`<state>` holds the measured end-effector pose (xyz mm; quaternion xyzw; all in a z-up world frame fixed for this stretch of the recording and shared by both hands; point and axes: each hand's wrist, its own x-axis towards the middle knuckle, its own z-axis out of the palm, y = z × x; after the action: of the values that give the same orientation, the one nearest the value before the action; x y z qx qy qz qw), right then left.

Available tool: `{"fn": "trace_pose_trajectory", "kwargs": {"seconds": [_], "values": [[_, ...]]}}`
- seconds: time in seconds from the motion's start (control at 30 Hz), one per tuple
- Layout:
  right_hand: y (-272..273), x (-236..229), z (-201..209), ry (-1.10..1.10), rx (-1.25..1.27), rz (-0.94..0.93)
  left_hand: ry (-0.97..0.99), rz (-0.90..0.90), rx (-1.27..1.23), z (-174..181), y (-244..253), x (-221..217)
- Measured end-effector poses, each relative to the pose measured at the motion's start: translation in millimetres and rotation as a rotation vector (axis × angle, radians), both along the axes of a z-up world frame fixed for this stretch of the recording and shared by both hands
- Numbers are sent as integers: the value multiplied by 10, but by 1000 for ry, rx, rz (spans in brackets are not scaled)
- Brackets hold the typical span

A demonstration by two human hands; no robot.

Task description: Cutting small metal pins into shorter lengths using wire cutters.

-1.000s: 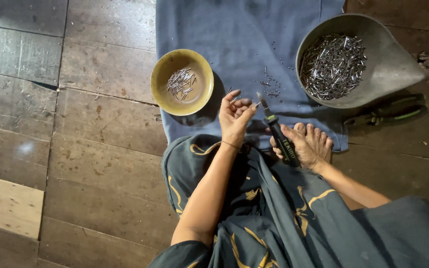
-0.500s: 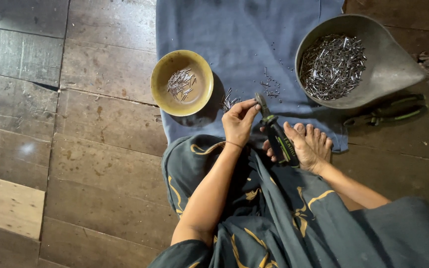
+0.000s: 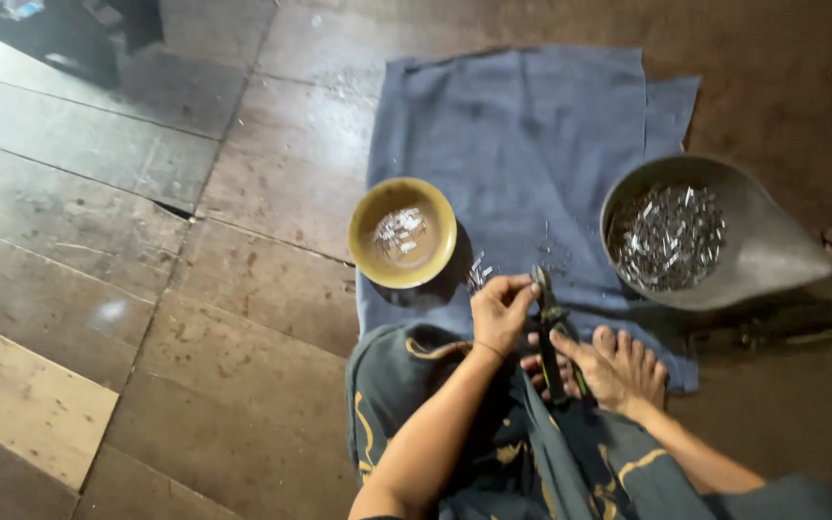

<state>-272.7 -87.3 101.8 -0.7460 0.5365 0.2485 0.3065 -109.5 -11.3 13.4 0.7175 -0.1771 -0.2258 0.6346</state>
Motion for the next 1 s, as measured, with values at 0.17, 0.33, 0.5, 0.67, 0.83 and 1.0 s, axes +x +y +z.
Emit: {"fn": "trace_pose_trajectory", "kwargs": {"seconds": [0.17,0.33,0.5,0.67,0.83,1.0], "values": [[20,-62,-272,160,-38,87,50,-66,30,60,-34,-24],[136,181,372,97,-8,-119,-12,-56,80,-3,-29,-22],[146,196,370,102,-11,-130,17,-39,126,-72,-38,-21],[192,286,615,34,24,-243,42,-27,132,-181,-40,-16],[178,194,196,-230,433,-627,83,-34,122,-173,-37,-15],[197,215,425,60,10,-326,63,-58,132,-158,-22,-37]]}}
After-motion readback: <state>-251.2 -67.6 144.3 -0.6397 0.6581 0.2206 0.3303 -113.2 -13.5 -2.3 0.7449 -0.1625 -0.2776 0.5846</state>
